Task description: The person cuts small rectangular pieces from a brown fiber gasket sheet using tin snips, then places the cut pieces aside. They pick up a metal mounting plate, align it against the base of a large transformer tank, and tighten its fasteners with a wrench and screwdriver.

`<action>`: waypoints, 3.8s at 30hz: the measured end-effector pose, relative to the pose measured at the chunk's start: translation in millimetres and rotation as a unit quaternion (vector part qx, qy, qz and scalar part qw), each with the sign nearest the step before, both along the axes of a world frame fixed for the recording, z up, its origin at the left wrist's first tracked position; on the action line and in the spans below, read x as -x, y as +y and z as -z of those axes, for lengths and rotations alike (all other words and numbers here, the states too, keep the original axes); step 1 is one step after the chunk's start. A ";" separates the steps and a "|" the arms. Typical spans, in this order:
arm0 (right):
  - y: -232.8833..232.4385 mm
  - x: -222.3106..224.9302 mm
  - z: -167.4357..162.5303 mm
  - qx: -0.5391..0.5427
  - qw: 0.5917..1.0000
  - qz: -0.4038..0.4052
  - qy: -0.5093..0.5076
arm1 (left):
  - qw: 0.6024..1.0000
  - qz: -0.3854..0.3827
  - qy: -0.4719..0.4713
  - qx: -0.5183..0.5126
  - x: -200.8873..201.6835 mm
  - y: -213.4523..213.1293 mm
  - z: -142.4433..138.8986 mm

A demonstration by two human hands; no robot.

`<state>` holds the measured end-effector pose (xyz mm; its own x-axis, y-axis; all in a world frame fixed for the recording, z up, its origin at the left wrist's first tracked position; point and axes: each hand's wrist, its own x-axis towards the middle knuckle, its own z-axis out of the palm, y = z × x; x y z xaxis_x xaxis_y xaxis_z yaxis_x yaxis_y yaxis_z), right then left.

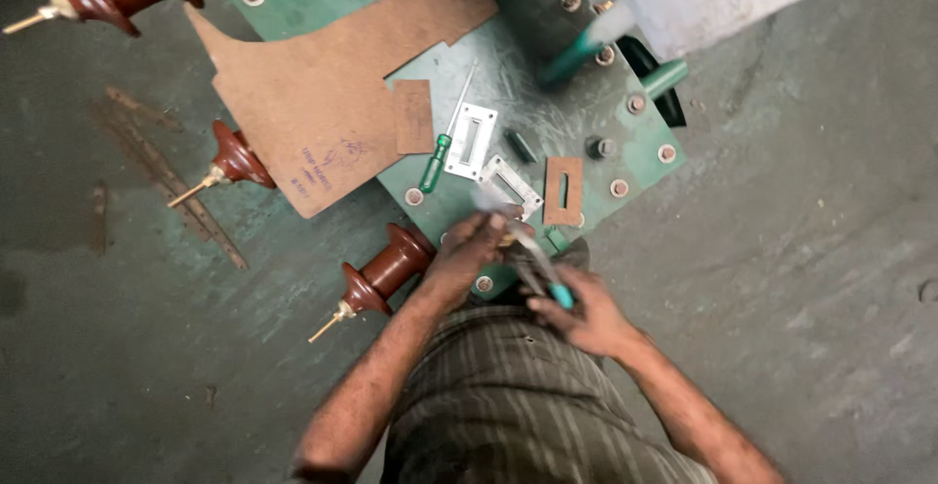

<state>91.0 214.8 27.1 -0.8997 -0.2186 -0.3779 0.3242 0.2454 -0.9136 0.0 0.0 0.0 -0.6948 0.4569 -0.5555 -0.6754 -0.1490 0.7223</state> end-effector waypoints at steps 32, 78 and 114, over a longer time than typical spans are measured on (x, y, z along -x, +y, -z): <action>-69.3 89.6 -50.9 -0.354 0.878 -0.005 0.321 | 0.994 -0.066 -0.062 -0.063 48.2 -65.4 4.1; -31.4 39.4 -19.7 0.018 0.995 -0.097 -0.022 | 0.737 -0.093 0.433 0.511 153.6 -73.5 14.9; -106.3 56.1 -77.2 0.208 0.930 0.254 -0.167 | 0.885 0.065 0.462 0.010 -9.5 -99.2 -61.0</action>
<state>34.8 108.4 104.3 -0.7741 0.0138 -0.6329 0.5845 -0.3685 -0.7229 9.5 -99.2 61.0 -0.7990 0.5628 0.2120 0.1933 -0.0935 0.9767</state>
